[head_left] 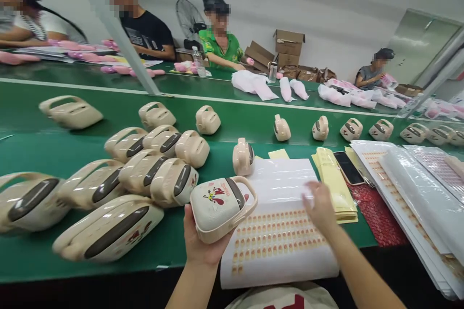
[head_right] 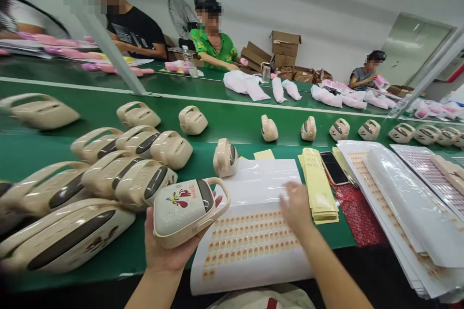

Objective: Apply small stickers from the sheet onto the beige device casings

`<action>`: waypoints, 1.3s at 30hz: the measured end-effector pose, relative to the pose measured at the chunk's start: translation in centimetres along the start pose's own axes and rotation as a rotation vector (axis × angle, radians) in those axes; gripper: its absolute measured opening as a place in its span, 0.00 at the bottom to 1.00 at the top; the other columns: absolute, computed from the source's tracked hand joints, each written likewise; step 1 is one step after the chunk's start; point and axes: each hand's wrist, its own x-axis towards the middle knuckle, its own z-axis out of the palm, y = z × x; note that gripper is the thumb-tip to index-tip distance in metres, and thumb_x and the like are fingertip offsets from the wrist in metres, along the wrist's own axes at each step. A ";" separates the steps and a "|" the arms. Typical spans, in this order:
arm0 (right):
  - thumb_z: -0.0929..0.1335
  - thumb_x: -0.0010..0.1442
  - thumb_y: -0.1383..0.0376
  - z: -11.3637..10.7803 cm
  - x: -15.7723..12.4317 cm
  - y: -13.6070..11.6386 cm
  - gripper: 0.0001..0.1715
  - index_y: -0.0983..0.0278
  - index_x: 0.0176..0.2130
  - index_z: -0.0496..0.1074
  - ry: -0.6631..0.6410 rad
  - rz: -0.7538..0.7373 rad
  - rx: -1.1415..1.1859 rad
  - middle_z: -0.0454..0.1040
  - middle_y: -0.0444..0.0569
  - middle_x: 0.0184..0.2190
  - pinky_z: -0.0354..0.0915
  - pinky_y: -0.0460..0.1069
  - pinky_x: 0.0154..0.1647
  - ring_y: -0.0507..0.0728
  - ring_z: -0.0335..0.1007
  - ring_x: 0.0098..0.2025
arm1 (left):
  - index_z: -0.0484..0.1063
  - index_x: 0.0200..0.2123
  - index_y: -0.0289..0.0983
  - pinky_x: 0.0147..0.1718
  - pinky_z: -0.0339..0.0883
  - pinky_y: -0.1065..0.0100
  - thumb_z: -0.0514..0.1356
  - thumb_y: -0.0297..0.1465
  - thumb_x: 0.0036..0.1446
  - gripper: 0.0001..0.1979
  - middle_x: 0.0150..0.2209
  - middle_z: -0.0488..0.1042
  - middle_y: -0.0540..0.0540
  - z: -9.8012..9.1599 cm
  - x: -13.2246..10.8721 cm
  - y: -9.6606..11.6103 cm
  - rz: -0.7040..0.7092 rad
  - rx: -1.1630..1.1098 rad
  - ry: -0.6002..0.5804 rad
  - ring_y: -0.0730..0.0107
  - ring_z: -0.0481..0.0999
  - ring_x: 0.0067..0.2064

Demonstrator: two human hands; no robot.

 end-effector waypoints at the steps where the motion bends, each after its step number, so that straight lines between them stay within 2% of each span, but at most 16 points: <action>1: 0.64 0.55 0.68 1.4 -2.2 -1.7 0.13 0.62 0.43 0.69 -0.088 -0.206 0.074 0.70 0.55 0.40 0.60 0.56 0.47 0.61 0.63 0.44 | 0.56 0.57 0.51 0.47 0.65 0.49 0.55 0.51 0.50 0.32 0.54 0.69 0.47 -0.3 0.0 0.1 0.022 -0.046 -0.076 0.46 0.63 0.56; 2: 0.64 0.55 0.68 2.9 -4.3 -3.2 0.15 0.62 0.45 0.67 -0.165 -0.349 0.125 0.70 0.54 0.41 0.62 0.54 0.45 0.60 0.64 0.44 | 0.54 0.59 0.49 0.45 0.66 0.48 0.55 0.50 0.50 0.33 0.55 0.68 0.44 -0.6 0.0 0.2 0.048 -0.087 -0.143 0.44 0.65 0.54; 4: 0.67 0.53 0.67 5.4 -7.8 -5.5 0.16 0.62 0.44 0.67 -0.267 -0.488 0.136 0.70 0.52 0.41 0.63 0.53 0.40 0.59 0.65 0.41 | 0.52 0.60 0.44 0.44 0.66 0.46 0.54 0.48 0.52 0.34 0.54 0.68 0.38 -1.2 -0.2 0.3 0.104 -0.147 -0.241 0.41 0.66 0.53; 5: 0.68 0.52 0.67 6.5 -8.9 -6.2 0.15 0.63 0.42 0.67 -0.258 -0.523 0.116 0.71 0.52 0.40 0.63 0.53 0.39 0.59 0.64 0.40 | 0.52 0.60 0.42 0.44 0.65 0.45 0.54 0.47 0.52 0.34 0.54 0.68 0.37 -1.4 -0.4 0.3 0.118 -0.163 -0.264 0.39 0.66 0.53; 7: 0.68 0.52 0.68 8.1 -10.1 -6.7 0.11 0.63 0.38 0.68 -0.157 -0.581 0.065 0.72 0.51 0.38 0.62 0.53 0.37 0.59 0.64 0.39 | 0.56 0.59 0.40 0.45 0.65 0.45 0.55 0.46 0.52 0.32 0.53 0.69 0.36 -1.5 -0.8 0.3 0.132 -0.171 -0.270 0.38 0.66 0.53; 9: 0.67 0.53 0.71 9.0 -10.4 -6.6 0.05 0.63 0.34 0.68 -0.044 -0.664 0.054 0.72 0.50 0.36 0.60 0.54 0.37 0.58 0.63 0.37 | 0.60 0.56 0.38 0.44 0.66 0.47 0.55 0.45 0.52 0.30 0.51 0.71 0.36 -1.3 -1.1 0.2 0.155 -0.163 -0.258 0.39 0.67 0.52; 11: 0.66 0.53 0.73 9.5 -10.5 -6.4 0.05 0.63 0.30 0.68 -0.002 -0.710 0.083 0.72 0.49 0.33 0.59 0.54 0.36 0.58 0.63 0.36 | 0.64 0.53 0.37 0.44 0.67 0.49 0.56 0.45 0.51 0.28 0.50 0.72 0.36 -1.1 -1.4 0.1 0.185 -0.165 -0.266 0.41 0.69 0.51; 12: 0.65 0.52 0.74 9.4 -10.5 -6.4 0.06 0.63 0.28 0.68 -0.020 -0.684 0.115 0.72 0.49 0.32 0.59 0.54 0.35 0.57 0.63 0.35 | 0.65 0.52 0.36 0.45 0.67 0.50 0.56 0.45 0.52 0.28 0.50 0.72 0.36 -1.1 -1.4 -0.1 0.206 -0.176 -0.280 0.43 0.70 0.50; 14: 0.67 0.49 0.74 8.9 -10.1 -6.8 0.07 0.63 0.26 0.67 -0.131 -0.522 0.259 0.70 0.49 0.31 0.59 0.53 0.34 0.57 0.63 0.34 | 0.66 0.51 0.36 0.47 0.66 0.52 0.55 0.45 0.53 0.27 0.49 0.73 0.36 -1.3 -1.4 -0.4 0.242 -0.207 -0.317 0.47 0.70 0.50; 18: 0.70 0.47 0.67 6.1 -7.4 -8.2 0.07 0.63 0.22 0.66 -0.463 0.002 0.875 0.67 0.45 0.27 0.61 0.50 0.33 0.54 0.63 0.32 | 0.67 0.51 0.34 0.50 0.63 0.54 0.53 0.44 0.56 0.24 0.50 0.72 0.37 -2.4 -1.3 -1.7 0.223 -0.245 -0.389 0.52 0.70 0.52; 20: 0.71 0.46 0.62 4.8 -5.6 -9.1 0.11 0.62 0.21 0.66 -0.470 0.238 1.148 0.65 0.43 0.24 0.60 0.49 0.32 0.53 0.61 0.29 | 0.68 0.50 0.34 0.51 0.62 0.55 0.52 0.44 0.57 0.24 0.50 0.72 0.37 -2.8 -1.4 -2.7 0.167 -0.247 -0.426 0.53 0.69 0.52; 22: 0.72 0.45 0.60 4.0 -4.2 -9.9 0.12 0.62 0.20 0.66 -0.375 0.382 1.288 0.63 0.41 0.23 0.58 0.48 0.32 0.52 0.59 0.28 | 0.68 0.50 0.33 0.51 0.62 0.58 0.51 0.43 0.57 0.24 0.50 0.72 0.36 -3.0 -1.5 -3.6 0.113 -0.249 -0.443 0.55 0.69 0.52; 24: 0.73 0.42 0.60 3.9 -3.5 -10.5 0.11 0.62 0.20 0.68 -0.273 0.433 1.286 0.64 0.42 0.23 0.56 0.49 0.32 0.52 0.58 0.29 | 0.68 0.50 0.33 0.50 0.63 0.61 0.50 0.42 0.58 0.23 0.50 0.72 0.36 -2.9 -1.7 -4.5 0.093 -0.263 -0.441 0.57 0.70 0.51; 28: 0.73 0.40 0.60 4.5 -3.7 -11.2 0.10 0.62 0.19 0.70 -0.135 0.431 1.109 0.63 0.43 0.24 0.53 0.49 0.32 0.53 0.56 0.29 | 0.68 0.50 0.30 0.50 0.63 0.64 0.49 0.43 0.59 0.25 0.51 0.71 0.33 -2.6 -1.7 -5.4 0.062 -0.279 -0.414 0.57 0.70 0.51; 32: 0.72 0.41 0.60 4.7 -4.1 -11.3 0.10 0.62 0.18 0.69 -0.085 0.414 1.024 0.63 0.43 0.24 0.53 0.49 0.31 0.54 0.57 0.29 | 0.69 0.50 0.31 0.50 0.62 0.66 0.47 0.45 0.59 0.27 0.50 0.72 0.34 -2.4 -1.7 -5.8 0.041 -0.326 -0.425 0.59 0.71 0.51; 39: 0.71 0.43 0.60 5.6 -4.6 -11.3 0.11 0.62 0.18 0.68 0.018 0.425 1.061 0.61 0.43 0.24 0.57 0.50 0.34 0.55 0.59 0.30 | 0.69 0.49 0.35 0.51 0.60 0.69 0.44 0.47 0.59 0.27 0.49 0.73 0.38 -1.9 -1.8 -6.1 -0.017 -0.403 -0.494 0.64 0.70 0.52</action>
